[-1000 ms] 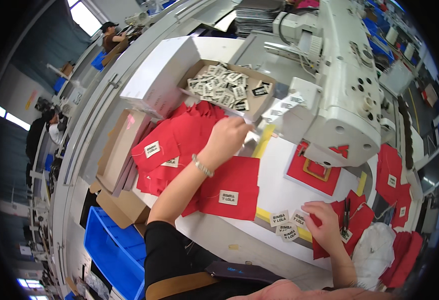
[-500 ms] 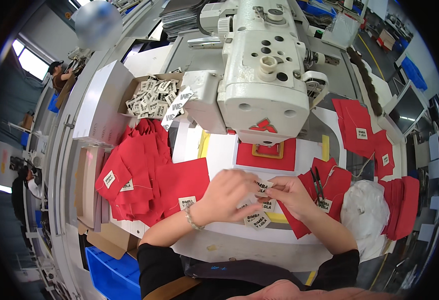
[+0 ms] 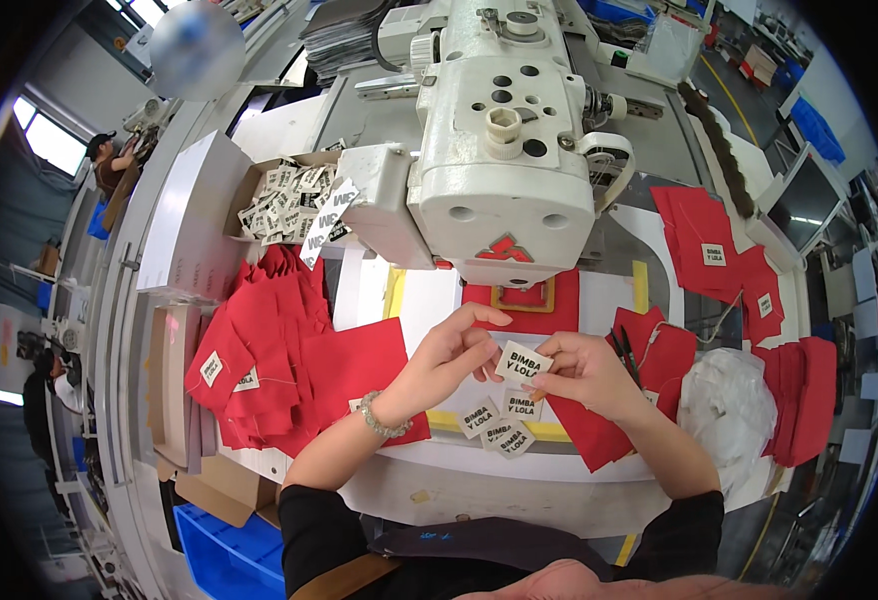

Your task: The person places small white rectangular labels onto red fabric pieces and sews them using a sewing machine. The person repeatedly picks up a label, aligns it on a red fabric piece, and feeds it through the sewing machine to attach it. Finished pieces are stacked on the table.

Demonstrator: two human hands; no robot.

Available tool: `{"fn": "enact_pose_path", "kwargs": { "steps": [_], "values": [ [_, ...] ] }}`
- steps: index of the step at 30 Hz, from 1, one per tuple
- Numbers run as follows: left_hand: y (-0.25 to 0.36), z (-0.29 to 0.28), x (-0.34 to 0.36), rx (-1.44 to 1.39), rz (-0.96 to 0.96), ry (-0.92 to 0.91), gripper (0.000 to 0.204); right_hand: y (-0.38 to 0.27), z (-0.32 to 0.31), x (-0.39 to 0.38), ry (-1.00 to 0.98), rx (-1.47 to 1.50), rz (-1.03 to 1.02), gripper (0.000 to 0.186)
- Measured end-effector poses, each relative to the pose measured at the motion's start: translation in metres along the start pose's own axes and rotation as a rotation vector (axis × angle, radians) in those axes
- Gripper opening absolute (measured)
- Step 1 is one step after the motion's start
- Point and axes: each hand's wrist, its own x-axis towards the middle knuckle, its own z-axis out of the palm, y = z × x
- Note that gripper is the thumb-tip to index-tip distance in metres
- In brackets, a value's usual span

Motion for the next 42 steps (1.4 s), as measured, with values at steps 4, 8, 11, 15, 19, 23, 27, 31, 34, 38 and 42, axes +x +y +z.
{"fn": "enact_pose_path", "kwargs": {
  "steps": [4,8,11,15,19,23,27,31,34,38,42],
  "values": [
    [-0.009,0.001,0.005,0.1,0.093,-0.024,0.04,-0.005,-0.001,0.0,0.001,-0.063,0.002,0.024],
    [-0.004,0.004,0.004,0.133,0.063,-0.011,0.048,-0.009,-0.002,0.002,0.043,-0.078,0.005,0.031],
    [-0.005,0.004,0.004,0.154,0.057,0.0,0.046,-0.008,-0.002,0.002,0.061,-0.075,0.003,0.032],
    [-0.011,-0.002,0.007,0.13,0.038,-0.005,0.029,-0.003,-0.005,0.005,0.08,-0.091,-0.015,0.033],
    [-0.012,-0.008,0.014,-0.011,-0.022,0.013,0.019,-0.002,-0.008,0.007,0.061,-0.08,0.009,0.032],
    [-0.015,-0.013,0.019,0.002,-0.037,0.009,0.019,0.001,-0.009,0.01,0.044,-0.028,0.011,0.032],
    [-0.015,-0.012,0.023,0.12,-0.043,0.031,0.015,0.004,-0.011,0.013,0.032,0.025,0.021,0.032],
    [-0.015,-0.011,0.025,0.167,-0.019,0.074,0.012,0.004,-0.013,0.02,0.061,0.048,0.065,0.024],
    [-0.018,-0.012,0.026,0.235,0.041,0.102,0.012,0.007,-0.014,0.026,0.09,0.032,0.08,0.021],
    [-0.022,-0.013,0.028,0.294,0.063,0.155,0.016,0.007,-0.016,0.032,0.107,-0.043,0.042,0.022],
    [-0.026,-0.021,0.033,0.174,-0.008,0.139,0.026,0.011,-0.02,0.041,0.177,-0.08,-0.003,0.023]
  ]
}}
